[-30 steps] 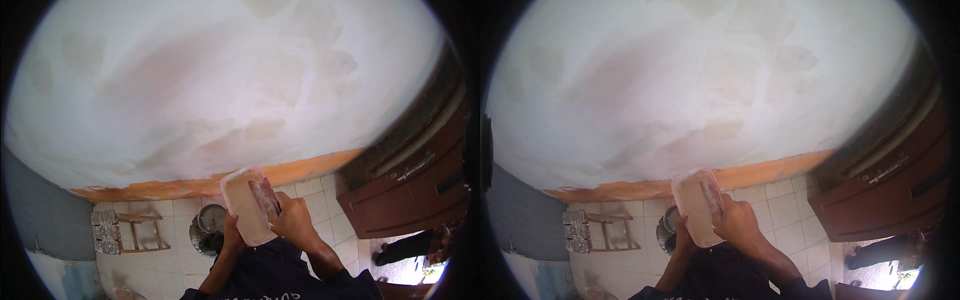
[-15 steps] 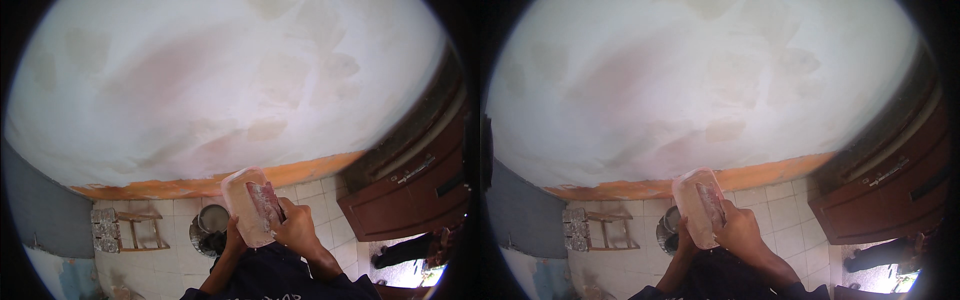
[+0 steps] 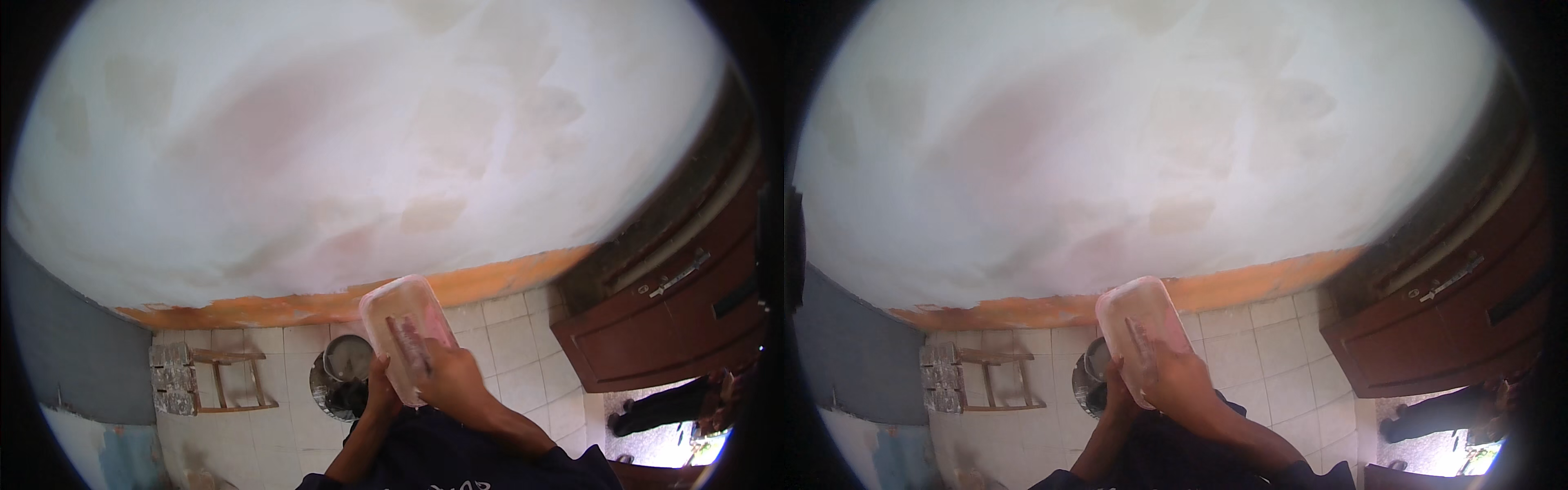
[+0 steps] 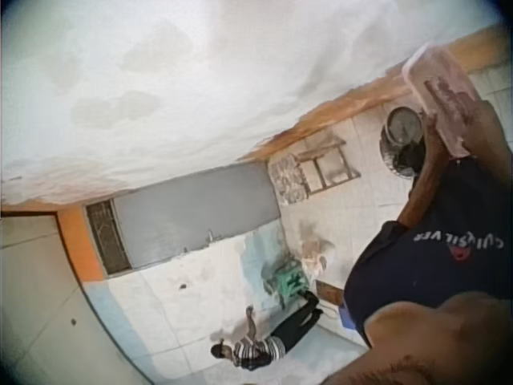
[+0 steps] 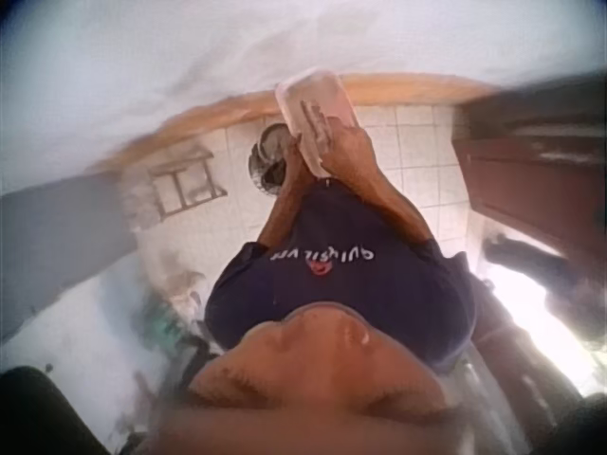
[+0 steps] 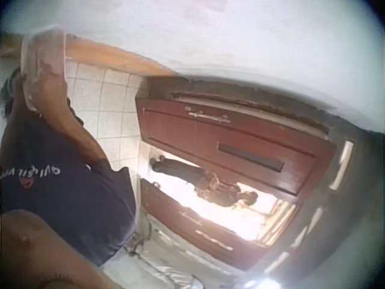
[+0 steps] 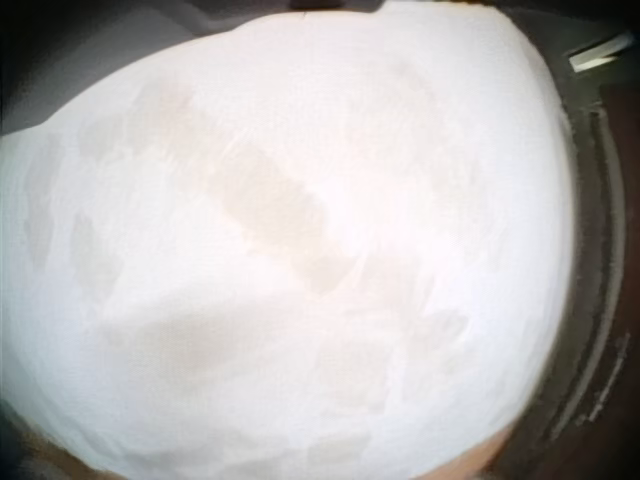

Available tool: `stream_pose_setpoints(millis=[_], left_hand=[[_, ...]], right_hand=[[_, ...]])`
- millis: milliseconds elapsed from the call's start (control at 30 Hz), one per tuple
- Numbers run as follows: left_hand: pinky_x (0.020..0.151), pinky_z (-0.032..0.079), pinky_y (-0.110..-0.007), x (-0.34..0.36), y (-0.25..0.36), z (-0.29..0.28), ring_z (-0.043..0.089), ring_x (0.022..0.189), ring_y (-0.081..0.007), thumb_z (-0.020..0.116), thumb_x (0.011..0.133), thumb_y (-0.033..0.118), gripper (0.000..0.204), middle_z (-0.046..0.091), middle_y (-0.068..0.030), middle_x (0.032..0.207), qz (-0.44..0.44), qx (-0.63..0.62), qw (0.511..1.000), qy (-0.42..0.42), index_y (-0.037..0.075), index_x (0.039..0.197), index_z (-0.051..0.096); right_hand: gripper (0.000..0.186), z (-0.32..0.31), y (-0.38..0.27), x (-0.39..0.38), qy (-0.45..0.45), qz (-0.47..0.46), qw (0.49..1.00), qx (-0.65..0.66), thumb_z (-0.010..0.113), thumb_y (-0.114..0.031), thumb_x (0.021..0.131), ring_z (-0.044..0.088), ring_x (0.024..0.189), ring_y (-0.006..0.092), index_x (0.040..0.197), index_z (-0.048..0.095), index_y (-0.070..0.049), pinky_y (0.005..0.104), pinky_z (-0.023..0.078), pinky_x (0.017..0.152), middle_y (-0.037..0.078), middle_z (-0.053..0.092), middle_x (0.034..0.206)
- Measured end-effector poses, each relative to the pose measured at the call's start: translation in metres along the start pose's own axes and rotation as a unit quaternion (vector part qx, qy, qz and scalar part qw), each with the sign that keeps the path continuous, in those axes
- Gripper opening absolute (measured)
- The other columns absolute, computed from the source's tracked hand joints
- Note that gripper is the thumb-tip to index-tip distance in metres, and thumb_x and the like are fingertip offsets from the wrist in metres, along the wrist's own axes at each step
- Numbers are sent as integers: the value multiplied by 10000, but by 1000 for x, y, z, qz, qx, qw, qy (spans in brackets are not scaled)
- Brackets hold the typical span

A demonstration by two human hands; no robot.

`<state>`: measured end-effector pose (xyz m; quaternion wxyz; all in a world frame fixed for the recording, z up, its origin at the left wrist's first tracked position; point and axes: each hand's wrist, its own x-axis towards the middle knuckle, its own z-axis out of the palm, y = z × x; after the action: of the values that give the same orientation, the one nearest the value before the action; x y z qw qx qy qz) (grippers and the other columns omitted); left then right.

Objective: The person applies plaster to the wall using a scraper, repeatedly picking up plaster from a container and smoothing it over the surface.

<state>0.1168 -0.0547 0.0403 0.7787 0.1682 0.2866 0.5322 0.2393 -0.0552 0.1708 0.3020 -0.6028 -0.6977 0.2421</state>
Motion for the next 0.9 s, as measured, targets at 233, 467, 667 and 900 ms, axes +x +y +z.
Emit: stream_pose_setpoints(millis=[233,467,667,900], left_hand=[[1016,391,-430,5,-4,-6,495,1189,-296,415,886,515,686,485,-169,1298,-3,15,1000,-12,21,1359,354],[1021,400,-429,11,4,-2,489,1201,-288,455,907,361,595,453,-157,1334,-5,-32,999,18,52,1391,296],[990,427,-417,11,13,-5,524,1155,-273,436,920,339,557,483,-153,1296,-20,-9,999,33,23,1366,325],[929,475,-372,17,14,-11,558,1082,-226,493,890,298,541,546,-134,1161,-46,15,999,5,-5,1321,368]], right_hand=[[186,18,8,5,-11,4,1000,-18,637,-117,742,593,586,425,844,584,29,483,490,575,244,597,644],[180,-10,26,5,65,66,991,97,664,-109,800,526,487,142,877,618,46,323,422,467,120,548,562],[167,-37,51,8,47,152,952,263,632,-143,853,430,523,85,884,627,21,283,376,487,73,499,562],[131,-60,66,33,-38,76,994,68,636,-75,834,410,530,88,869,631,51,279,376,498,46,492,560]])
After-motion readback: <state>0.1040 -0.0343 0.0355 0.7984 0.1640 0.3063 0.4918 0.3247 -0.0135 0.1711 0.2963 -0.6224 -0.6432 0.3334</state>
